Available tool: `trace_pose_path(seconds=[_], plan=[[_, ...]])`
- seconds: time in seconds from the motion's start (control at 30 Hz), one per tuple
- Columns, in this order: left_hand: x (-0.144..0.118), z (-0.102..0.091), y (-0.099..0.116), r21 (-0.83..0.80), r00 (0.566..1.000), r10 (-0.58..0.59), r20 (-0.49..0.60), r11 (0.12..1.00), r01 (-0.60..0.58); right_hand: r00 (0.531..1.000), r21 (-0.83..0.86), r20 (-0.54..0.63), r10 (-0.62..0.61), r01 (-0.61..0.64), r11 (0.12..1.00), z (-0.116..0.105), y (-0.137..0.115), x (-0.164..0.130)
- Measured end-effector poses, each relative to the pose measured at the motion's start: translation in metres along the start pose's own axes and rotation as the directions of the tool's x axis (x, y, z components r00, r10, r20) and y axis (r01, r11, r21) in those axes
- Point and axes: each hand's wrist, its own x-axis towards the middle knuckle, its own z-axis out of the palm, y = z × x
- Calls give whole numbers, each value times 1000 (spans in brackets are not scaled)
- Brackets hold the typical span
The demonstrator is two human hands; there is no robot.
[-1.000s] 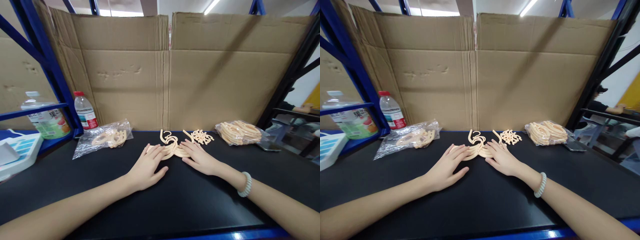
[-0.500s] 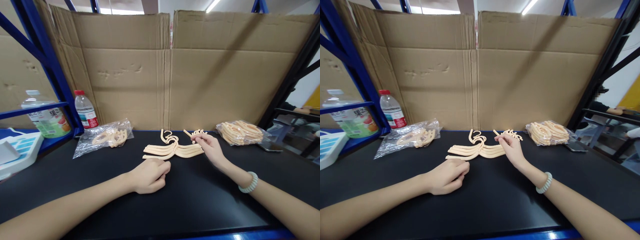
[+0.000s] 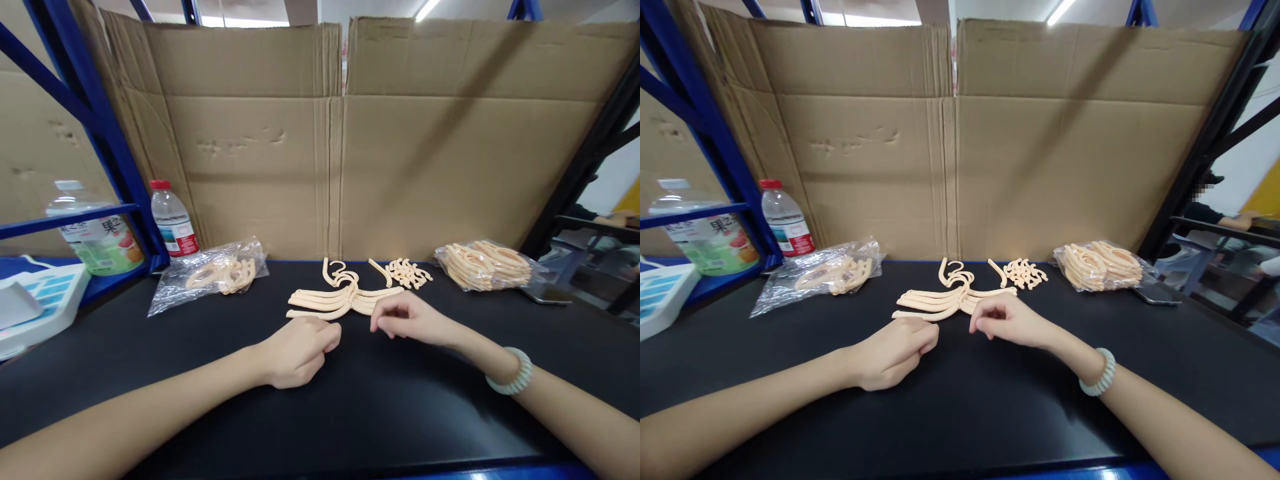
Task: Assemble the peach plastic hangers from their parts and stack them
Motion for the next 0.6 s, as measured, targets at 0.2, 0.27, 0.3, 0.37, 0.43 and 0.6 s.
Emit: trace_pose_path(seconds=[0.2,0.27,0.3,0.37,0.43,0.6], plan=[[1,0,2,-32,1000,-10,-6,999,10,979,-181,195,55,-20,983,7,-2,-2],[0,-1,2,-38,1000,-18,-5,999,17,977,-192,207,55,-14,981,6,-1,-2],[0,-1,2,-40,1000,-21,-7,999,20,976,-195,211,56,-14,981,5,-1,-2],[0,-1,1,-40,1000,-9,-8,999,8,976,-205,212,59,-15,979,5,-2,-3],[0,-1,0,-38,1000,28,-5,999,-28,975,-212,213,67,-21,977,4,-4,-3],[1,-1,-1,-8,997,72,17,997,-72,974,-212,214,71,-24,977,6,-6,-3]])
